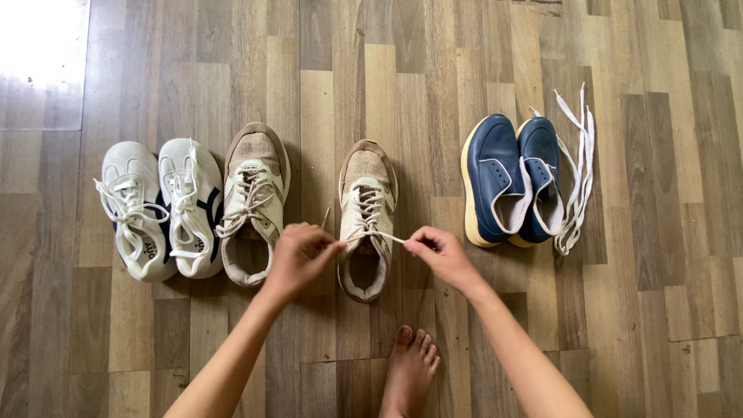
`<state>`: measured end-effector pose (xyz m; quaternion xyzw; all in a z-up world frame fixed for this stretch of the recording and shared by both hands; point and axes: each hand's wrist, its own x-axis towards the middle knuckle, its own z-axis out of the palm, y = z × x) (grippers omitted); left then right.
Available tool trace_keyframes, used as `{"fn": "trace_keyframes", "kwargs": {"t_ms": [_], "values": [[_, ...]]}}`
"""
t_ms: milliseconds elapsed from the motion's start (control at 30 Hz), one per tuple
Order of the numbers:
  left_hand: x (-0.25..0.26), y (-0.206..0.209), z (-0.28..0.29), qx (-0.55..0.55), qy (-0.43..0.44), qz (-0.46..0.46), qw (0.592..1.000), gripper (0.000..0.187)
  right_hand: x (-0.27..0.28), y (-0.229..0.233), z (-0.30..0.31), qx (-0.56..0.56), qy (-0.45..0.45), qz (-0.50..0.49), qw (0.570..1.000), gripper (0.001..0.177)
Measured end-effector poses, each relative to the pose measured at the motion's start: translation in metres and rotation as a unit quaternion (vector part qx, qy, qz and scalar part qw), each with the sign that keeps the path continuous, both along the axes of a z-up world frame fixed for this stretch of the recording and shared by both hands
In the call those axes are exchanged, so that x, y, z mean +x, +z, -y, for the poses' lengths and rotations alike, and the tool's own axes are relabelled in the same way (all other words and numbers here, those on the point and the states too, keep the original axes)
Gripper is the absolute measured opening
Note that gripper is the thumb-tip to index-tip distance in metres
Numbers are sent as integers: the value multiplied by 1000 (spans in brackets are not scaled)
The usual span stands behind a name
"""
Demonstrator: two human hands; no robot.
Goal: The person laces a pair of beige sneakers and then a pair of blue sneakers. They thread the laces through the eyelets and tie knots on each shoe, finishing with the blue pair.
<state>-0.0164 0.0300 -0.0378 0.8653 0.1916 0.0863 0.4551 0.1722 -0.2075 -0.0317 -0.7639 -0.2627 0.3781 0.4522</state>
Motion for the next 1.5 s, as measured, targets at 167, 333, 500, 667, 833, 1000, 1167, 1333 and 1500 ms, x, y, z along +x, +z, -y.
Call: {"fn": "trace_keyframes", "kwargs": {"t_ms": [167, 333, 500, 667, 833, 1000, 1167, 1333, 1500], "values": [[12, 7, -4, -161, 9, 143, 976, 14, 0, 9, -7, 191, -23, -115, 975, 11], [42, -3, 27, -465, 73, 211, 857, 17, -21, -4, -48, 206, -119, -217, 947, 13], [46, -15, 41, -466, 125, 208, 851, 19, -25, -13, -63, 216, -153, -173, 949, 22], [46, -22, 49, -377, 116, 222, 892, 27, -25, -11, -63, 235, -111, -68, 963, 13], [46, -24, 52, -339, 181, 215, 898, 18, -27, -4, -61, 201, -127, -97, 967, 23], [49, -16, 50, -303, 200, 235, 902, 28, -31, 5, -57, 237, -45, -15, 970, 16], [52, 3, 49, -157, 133, 209, 956, 62, -34, 8, -59, 213, -47, 7, 976, 16], [39, 16, 46, 94, 99, 164, 977, 34, -33, 10, -62, 185, -135, 8, 973, 16], [33, 14, 39, 211, 35, 251, 944, 22, -30, 19, -66, 82, -26, 200, 976, 12]]}}
